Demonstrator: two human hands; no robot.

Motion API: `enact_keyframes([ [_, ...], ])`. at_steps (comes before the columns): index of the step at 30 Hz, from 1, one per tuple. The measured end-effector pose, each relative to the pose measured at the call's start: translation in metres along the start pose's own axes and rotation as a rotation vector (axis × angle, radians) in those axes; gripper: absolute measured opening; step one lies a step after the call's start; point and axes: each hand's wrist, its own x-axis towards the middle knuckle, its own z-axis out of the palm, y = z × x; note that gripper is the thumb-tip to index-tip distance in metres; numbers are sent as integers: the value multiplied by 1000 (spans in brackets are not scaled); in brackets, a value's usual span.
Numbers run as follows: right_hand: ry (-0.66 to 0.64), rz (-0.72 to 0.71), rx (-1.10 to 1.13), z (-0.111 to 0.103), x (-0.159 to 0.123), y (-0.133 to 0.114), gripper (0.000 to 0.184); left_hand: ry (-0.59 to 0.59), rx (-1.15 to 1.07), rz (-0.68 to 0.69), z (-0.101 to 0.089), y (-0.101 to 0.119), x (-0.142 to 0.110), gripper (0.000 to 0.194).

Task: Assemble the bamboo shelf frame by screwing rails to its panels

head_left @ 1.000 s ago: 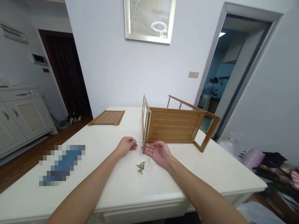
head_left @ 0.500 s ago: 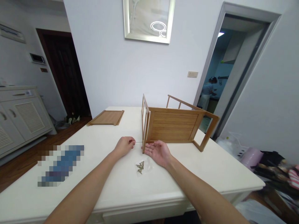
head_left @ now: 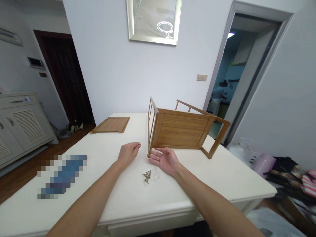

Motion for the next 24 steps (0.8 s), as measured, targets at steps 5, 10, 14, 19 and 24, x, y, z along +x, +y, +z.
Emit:
enact_keyframes([
  [5, -13, 36, -56, 3, -1, 2, 17, -23, -2, -45, 7, -13, -2, 20],
  [10, -5, -19, -114, 3, -1, 7, 30, -19, -201, -228, 15, -15, -2, 21],
  [14, 43, -81, -156, 4, -2, 12, 54, -35, -300, -303, 17, -5, -3, 26],
  [19, 40, -119, -193, 2, 0, 17, 67, -59, -302, -298, 19, 2, -5, 26],
  [24, 35, -179, -208, -2, 3, 19, 66, -62, -317, -267, 23, 3, -5, 27],
])
